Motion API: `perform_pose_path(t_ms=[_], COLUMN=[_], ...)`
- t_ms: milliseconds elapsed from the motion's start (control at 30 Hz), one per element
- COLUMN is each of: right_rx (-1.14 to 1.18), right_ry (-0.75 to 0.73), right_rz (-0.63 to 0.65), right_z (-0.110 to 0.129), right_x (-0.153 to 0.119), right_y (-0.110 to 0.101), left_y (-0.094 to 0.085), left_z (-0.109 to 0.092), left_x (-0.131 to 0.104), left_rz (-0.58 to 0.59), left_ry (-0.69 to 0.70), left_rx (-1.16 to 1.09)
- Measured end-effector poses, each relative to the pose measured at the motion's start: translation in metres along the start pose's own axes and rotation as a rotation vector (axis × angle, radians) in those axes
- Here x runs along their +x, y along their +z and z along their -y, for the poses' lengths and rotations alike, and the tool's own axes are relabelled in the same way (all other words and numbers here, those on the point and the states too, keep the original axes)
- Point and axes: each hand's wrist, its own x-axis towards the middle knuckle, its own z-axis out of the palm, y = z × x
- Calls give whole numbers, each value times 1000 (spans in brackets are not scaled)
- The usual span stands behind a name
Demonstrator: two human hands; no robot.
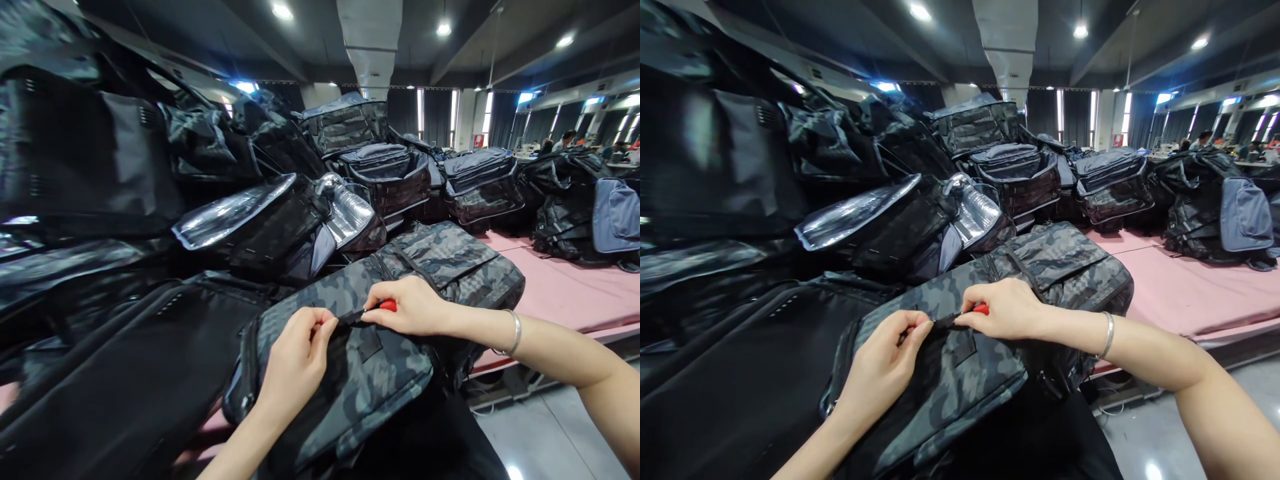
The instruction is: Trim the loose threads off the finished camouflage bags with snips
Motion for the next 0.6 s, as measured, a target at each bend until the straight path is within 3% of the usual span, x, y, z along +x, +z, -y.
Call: perform_pose_path(t_ms=[133, 300, 433, 600], right_rx=[103, 120, 170, 217], right_ry=[89, 137, 143, 164], right_rz=[-161, -242, -294, -331], right_z=[-1, 0, 1, 2], right_x=[1, 2, 2, 1], right_y=[1, 3, 3, 2], left_y=[-11, -12, -7, -1], left_z=[-7, 3, 2, -26], left_x=[0, 8, 14, 19], left_rz=[36, 16, 188, 367], left_ry=[27, 186, 267, 291], left_rx=[-119, 158, 485, 787])
